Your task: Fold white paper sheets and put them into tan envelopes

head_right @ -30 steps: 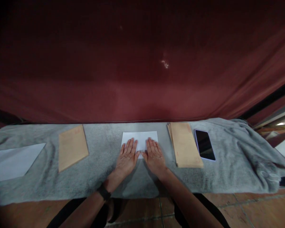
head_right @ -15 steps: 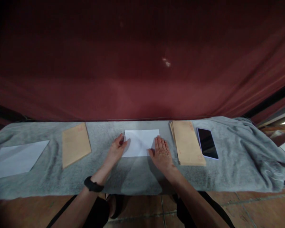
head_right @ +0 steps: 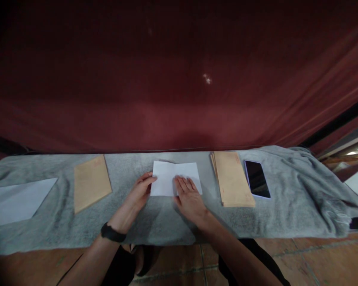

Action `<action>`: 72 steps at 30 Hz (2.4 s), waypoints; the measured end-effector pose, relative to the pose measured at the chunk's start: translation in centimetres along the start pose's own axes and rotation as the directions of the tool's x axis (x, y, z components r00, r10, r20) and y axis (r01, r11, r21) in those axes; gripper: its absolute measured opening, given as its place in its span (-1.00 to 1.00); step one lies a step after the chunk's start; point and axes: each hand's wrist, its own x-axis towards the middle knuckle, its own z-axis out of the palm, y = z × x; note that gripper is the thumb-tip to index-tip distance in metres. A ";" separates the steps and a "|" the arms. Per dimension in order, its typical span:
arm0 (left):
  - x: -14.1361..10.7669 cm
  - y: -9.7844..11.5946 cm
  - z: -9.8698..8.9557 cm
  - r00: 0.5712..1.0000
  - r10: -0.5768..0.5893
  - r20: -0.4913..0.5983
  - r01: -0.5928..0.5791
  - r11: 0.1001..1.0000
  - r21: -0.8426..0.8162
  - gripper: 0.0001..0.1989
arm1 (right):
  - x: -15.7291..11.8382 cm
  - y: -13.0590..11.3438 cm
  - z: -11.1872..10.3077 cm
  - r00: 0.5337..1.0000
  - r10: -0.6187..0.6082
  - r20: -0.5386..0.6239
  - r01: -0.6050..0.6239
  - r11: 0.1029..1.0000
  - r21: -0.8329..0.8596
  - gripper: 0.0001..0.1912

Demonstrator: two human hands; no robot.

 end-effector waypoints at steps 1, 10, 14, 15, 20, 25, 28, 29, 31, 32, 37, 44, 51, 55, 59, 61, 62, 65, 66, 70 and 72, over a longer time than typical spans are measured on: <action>0.0 0.2 0.2 1.000 -0.013 0.019 0.013 0.999 -0.038 -0.69 | 0.2 -0.1 -0.1 1.000 0.013 -0.002 -0.013 1.000 -0.001 -0.42; -0.2 1.5 1.0 0.986 -0.157 0.059 0.166 0.957 -0.237 -0.75 | 2.2 1.2 -2.7 0.977 0.161 -0.138 -0.104 0.930 0.353 -0.49; 0.1 1.6 0.7 0.990 -0.134 0.032 0.138 0.957 -0.257 -0.71 | 2.4 2.3 -3.8 0.979 -0.032 -0.202 0.098 0.939 0.329 -0.54; 0.1 1.8 0.5 0.991 -0.129 0.031 0.133 0.958 -0.254 -0.69 | 2.3 2.5 -3.9 0.975 -0.075 -0.211 0.141 0.937 0.319 -0.56; 0.1 2.9 0.0 0.966 -0.249 0.067 0.257 0.944 -0.206 -0.65 | 1.6 3.2 -3.8 0.945 -0.202 -0.257 0.274 0.918 0.288 -0.66; 0.2 3.1 -0.1 0.967 -0.210 0.145 0.244 0.928 -0.282 -0.59 | 1.6 3.8 -4.2 0.897 -0.193 -0.398 0.337 0.881 0.333 -0.70; 0.4 2.7 -0.1 0.969 -0.180 0.168 0.215 0.951 -0.223 -0.64 | 1.7 4.0 -4.5 0.873 -0.216 -0.436 0.361 0.889 0.282 -0.72; 0.4 2.5 0.0 0.972 -0.168 0.163 0.197 0.963 -0.183 -0.63 | 1.7 4.0 -4.5 0.869 -0.232 -0.438 0.367 0.895 0.253 -0.72; 0.4 2.1 0.1 0.978 -0.138 0.156 0.154 0.984 -0.094 -0.54 | 1.6 3.8 -4.5 0.857 -0.267 -0.442 0.382 0.903 0.196 -0.71; 0.3 2.0 0.2 0.979 -0.126 0.162 0.136 0.989 -0.051 -0.48 | 1.5 3.7 -4.5 0.851 -0.285 -0.441 0.390 0.905 0.169 -0.70; 0.3 2.1 0.1 0.945 -0.149 0.291 0.149 0.989 0.023 -0.37 | 1.2 3.5 -4.6 0.836 -0.337 -0.433 0.404 0.912 0.071 -0.65; 0.5 2.1 -0.5 0.951 -0.144 0.275 0.094 0.978 0.185 -0.48 | 0.9 3.4 -4.7 0.843 -0.407 -0.352 0.413 0.909 -0.060 -0.64; 1.1 2.7 -1.1 0.924 -0.198 0.326 0.122 0.963 0.239 -0.45 | 0.4 3.6 -4.5 0.882 -0.419 -0.217 0.400 0.908 -0.126 -0.59; 1.8 2.4 -0.9 0.938 -0.175 0.298 0.142 0.981 0.132 -0.45 | 0.2 3.7 -4.2 0.915 -0.352 -0.197 0.317 0.929 -0.190 -0.54; 2.3 1.6 -0.5 0.965 -0.146 0.217 0.151 0.989 -0.005 -0.58 | 0.0 3.1 -3.7 0.953 -0.211 -0.216 0.156 0.957 -0.246 -0.53; 2.1 1.3 -0.3 0.964 -0.148 0.220 0.160 0.987 -0.034 -0.56 | -0.2 2.5 -3.4 0.959 -0.194 -0.208 0.140 0.958 -0.249 -0.54; 1.9 1.2 -0.3 0.964 -0.144 0.224 0.157 0.987 -0.038 -0.51 | -0.2 2.2 -3.2 0.961 -0.193 -0.198 0.144 0.960 -0.241 -0.53; 1.2 1.6 -0.4 0.955 -0.122 0.270 0.124 0.992 0.011 -0.30 | -0.1 1.7 -2.8 0.969 -0.172 -0.180 0.140 0.974 -0.178 -0.49; 1.0 1.8 -0.6 0.946 -0.123 0.301 0.117 0.992 0.039 -0.25 | 0.0 1.8 -2.9 0.971 -0.149 -0.185 0.123 0.981 -0.148 -0.47; 0.7 3.2 -1.0 0.912 -0.153 0.381 0.117 0.986 0.116 -0.19 | 0.5 3.2 -3.7 0.961 -0.108 -0.254 0.093 0.993 -0.073 -0.42; 0.8 3.7 -0.9 0.916 -0.154 0.371 0.113 0.985 0.130 -0.19 | 0.5 4.1 -4.4 0.942 -0.158 -0.296 0.134 0.986 -0.102 -0.41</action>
